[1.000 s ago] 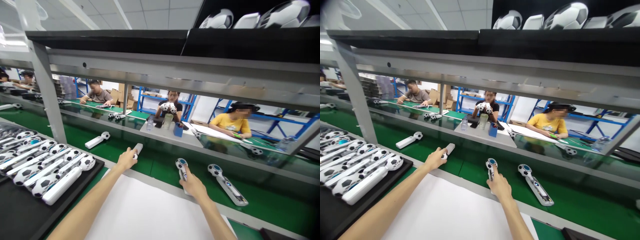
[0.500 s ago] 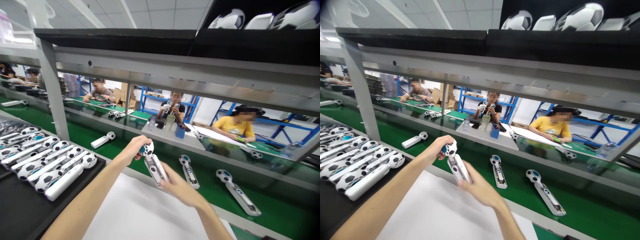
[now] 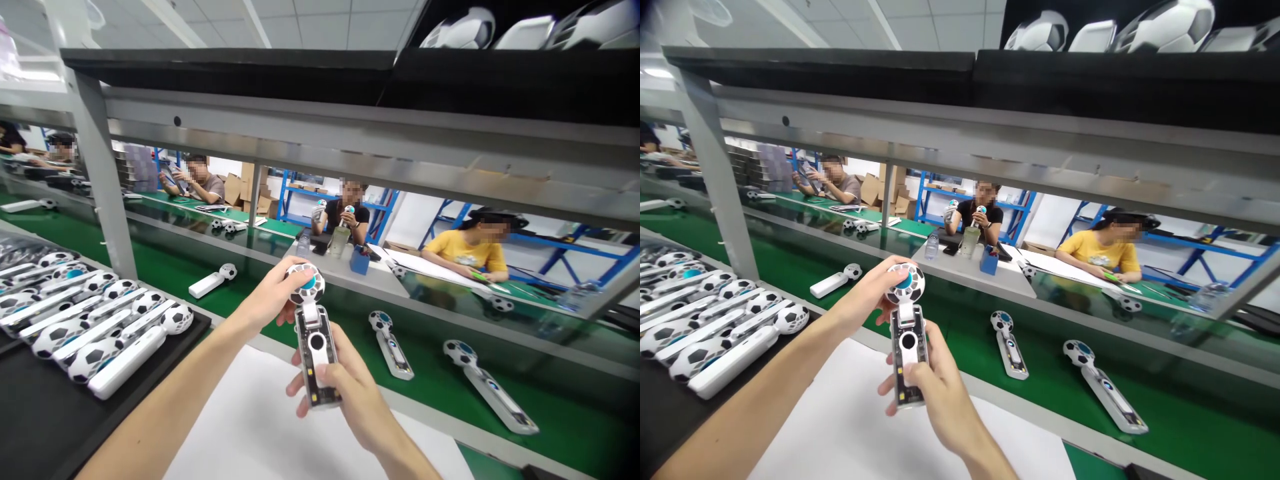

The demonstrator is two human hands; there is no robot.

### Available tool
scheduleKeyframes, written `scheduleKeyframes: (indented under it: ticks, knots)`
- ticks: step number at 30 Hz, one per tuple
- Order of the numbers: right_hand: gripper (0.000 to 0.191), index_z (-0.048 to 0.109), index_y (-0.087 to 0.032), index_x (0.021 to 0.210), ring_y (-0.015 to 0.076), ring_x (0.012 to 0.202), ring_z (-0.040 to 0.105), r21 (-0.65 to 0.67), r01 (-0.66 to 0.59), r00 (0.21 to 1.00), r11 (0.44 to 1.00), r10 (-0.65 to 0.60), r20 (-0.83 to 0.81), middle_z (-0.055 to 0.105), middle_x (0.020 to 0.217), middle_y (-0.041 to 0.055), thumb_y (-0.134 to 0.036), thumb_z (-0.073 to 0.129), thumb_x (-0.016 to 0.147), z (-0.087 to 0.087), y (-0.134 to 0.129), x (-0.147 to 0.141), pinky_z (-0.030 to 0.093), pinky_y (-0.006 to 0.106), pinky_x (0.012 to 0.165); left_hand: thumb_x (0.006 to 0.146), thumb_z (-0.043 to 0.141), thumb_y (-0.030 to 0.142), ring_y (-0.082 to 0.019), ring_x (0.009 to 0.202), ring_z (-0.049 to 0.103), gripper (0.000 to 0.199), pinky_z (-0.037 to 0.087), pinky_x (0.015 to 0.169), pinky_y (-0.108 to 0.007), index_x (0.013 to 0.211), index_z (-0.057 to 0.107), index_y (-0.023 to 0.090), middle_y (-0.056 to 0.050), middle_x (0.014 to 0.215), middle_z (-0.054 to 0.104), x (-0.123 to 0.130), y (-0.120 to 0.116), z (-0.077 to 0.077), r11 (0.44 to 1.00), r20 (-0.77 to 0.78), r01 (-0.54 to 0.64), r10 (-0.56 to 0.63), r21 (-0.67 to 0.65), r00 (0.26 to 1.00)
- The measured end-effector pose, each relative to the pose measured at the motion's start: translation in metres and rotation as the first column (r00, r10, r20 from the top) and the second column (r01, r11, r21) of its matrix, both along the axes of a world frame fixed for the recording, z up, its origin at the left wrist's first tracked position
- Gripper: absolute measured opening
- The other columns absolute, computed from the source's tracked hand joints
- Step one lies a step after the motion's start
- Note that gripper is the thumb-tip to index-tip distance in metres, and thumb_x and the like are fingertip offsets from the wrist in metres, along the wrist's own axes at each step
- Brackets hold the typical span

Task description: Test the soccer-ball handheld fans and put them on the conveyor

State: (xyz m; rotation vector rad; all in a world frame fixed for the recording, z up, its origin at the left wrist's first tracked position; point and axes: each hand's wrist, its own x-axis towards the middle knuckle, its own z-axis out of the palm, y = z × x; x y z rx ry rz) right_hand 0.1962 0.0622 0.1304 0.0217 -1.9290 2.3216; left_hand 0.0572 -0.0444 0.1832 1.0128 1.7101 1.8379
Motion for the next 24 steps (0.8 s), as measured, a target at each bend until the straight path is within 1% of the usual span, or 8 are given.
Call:
scheduleKeyframes:
  ticks: [2, 3, 7, 9, 12, 14, 19, 24]
  knots:
    - [0.047, 0.044, -0.023, 0.119, 0.0279, 0.084, 0.070, -0.084, -0.029, 0.999, 0.996, 0.031, 0.023, 0.058, 0.103, 0.0054, -0.022, 0.056, 0.074, 0.004, -0.005, 0.003, 0.059, 0.042, 0.063, 0.086, 0.056, 0.050, -0.008, 0.041, 0.043, 0.039, 0.029, 0.033, -0.015, 0.114, 0.052, 0.024, 0.003, 0.064, 0.055, 0.005, -0.001, 0.002, 0.999, 0.003, 0.041, -0.041, -0.009, 0.999]
    - [0.047, 0.044, -0.023, 0.119, 0.0285, 0.085, 0.070, -0.113, -0.037, 0.999, 0.993, 0.041, 0.035, 0.057, 0.106, 0.0059, -0.020, 0.056, 0.073, 0.005, -0.007, 0.005, 0.059, 0.044, 0.063, 0.086, 0.057, 0.049, -0.007, 0.041, 0.042, 0.039, 0.028, 0.034, -0.015, 0.116, 0.052, 0.025, 0.003, 0.066, 0.055, 0.006, -0.002, 0.003, 0.998, 0.005, 0.064, -0.064, -0.019, 0.998]
    - [0.048, 0.046, -0.022, 0.119, 0.0239, 0.075, 0.070, -0.120, -0.044, 0.996, 0.992, 0.052, 0.069, 0.058, 0.106, 0.0061, -0.018, 0.056, 0.072, 0.010, -0.010, 0.011, 0.056, 0.038, 0.063, 0.083, 0.062, 0.045, -0.006, 0.042, 0.036, 0.043, 0.026, 0.035, -0.015, 0.120, 0.050, 0.027, 0.004, 0.068, 0.053, 0.011, -0.005, 0.005, 0.991, 0.025, 0.131, -0.130, -0.029, 0.991]
    - [0.048, 0.045, -0.022, 0.119, 0.0214, 0.071, 0.070, -0.129, -0.055, 0.995, 0.990, 0.065, 0.075, 0.059, 0.105, 0.0057, -0.018, 0.057, 0.072, 0.011, -0.011, 0.013, 0.054, 0.035, 0.063, 0.082, 0.064, 0.044, -0.006, 0.043, 0.036, 0.043, 0.026, 0.036, -0.015, 0.119, 0.050, 0.027, 0.004, 0.068, 0.052, 0.013, -0.005, 0.006, 0.992, 0.026, 0.121, -0.120, -0.033, 0.992]
    - [0.042, 0.046, -0.021, 0.113, 0.0197, 0.066, 0.069, -0.175, -0.069, 0.994, 0.982, 0.082, 0.067, 0.059, 0.102, 0.0050, -0.019, 0.058, 0.073, 0.012, -0.013, 0.015, 0.053, 0.033, 0.061, 0.082, 0.065, 0.043, -0.006, 0.045, 0.037, 0.041, 0.027, 0.037, -0.014, 0.118, 0.051, 0.028, 0.005, 0.067, 0.051, 0.017, -0.006, 0.008, 0.995, 0.017, 0.085, -0.085, -0.048, 0.996]
    - [0.039, 0.046, -0.021, 0.110, 0.0198, 0.066, 0.068, -0.196, -0.070, 0.995, 0.978, 0.083, 0.059, 0.058, 0.100, 0.0040, -0.020, 0.059, 0.074, 0.013, -0.015, 0.016, 0.054, 0.034, 0.060, 0.083, 0.065, 0.043, -0.006, 0.046, 0.038, 0.040, 0.027, 0.037, -0.014, 0.117, 0.051, 0.027, 0.005, 0.066, 0.050, 0.018, -0.005, 0.008, 0.996, 0.016, 0.070, -0.070, -0.054, 0.997]
    - [0.043, 0.046, -0.022, 0.114, 0.0198, 0.067, 0.067, -0.245, -0.064, 0.994, 0.967, 0.084, 0.072, 0.057, 0.103, 0.0049, -0.021, 0.059, 0.074, 0.010, -0.015, 0.016, 0.055, 0.036, 0.059, 0.082, 0.065, 0.044, -0.007, 0.044, 0.039, 0.040, 0.026, 0.037, -0.014, 0.116, 0.053, 0.027, 0.005, 0.064, 0.051, 0.018, -0.003, 0.007, 0.997, 0.019, 0.046, -0.045, -0.066, 0.999]
    - [0.042, 0.046, -0.021, 0.114, 0.0191, 0.064, 0.066, -0.232, -0.077, 0.993, 0.970, 0.096, 0.073, 0.058, 0.102, 0.0063, -0.021, 0.060, 0.074, 0.008, -0.014, 0.017, 0.054, 0.037, 0.059, 0.081, 0.067, 0.046, -0.007, 0.045, 0.042, 0.042, 0.026, 0.036, -0.014, 0.116, 0.054, 0.025, 0.003, 0.067, 0.055, 0.019, -0.002, 0.006, 0.998, 0.034, 0.042, -0.040, -0.052, 0.999]
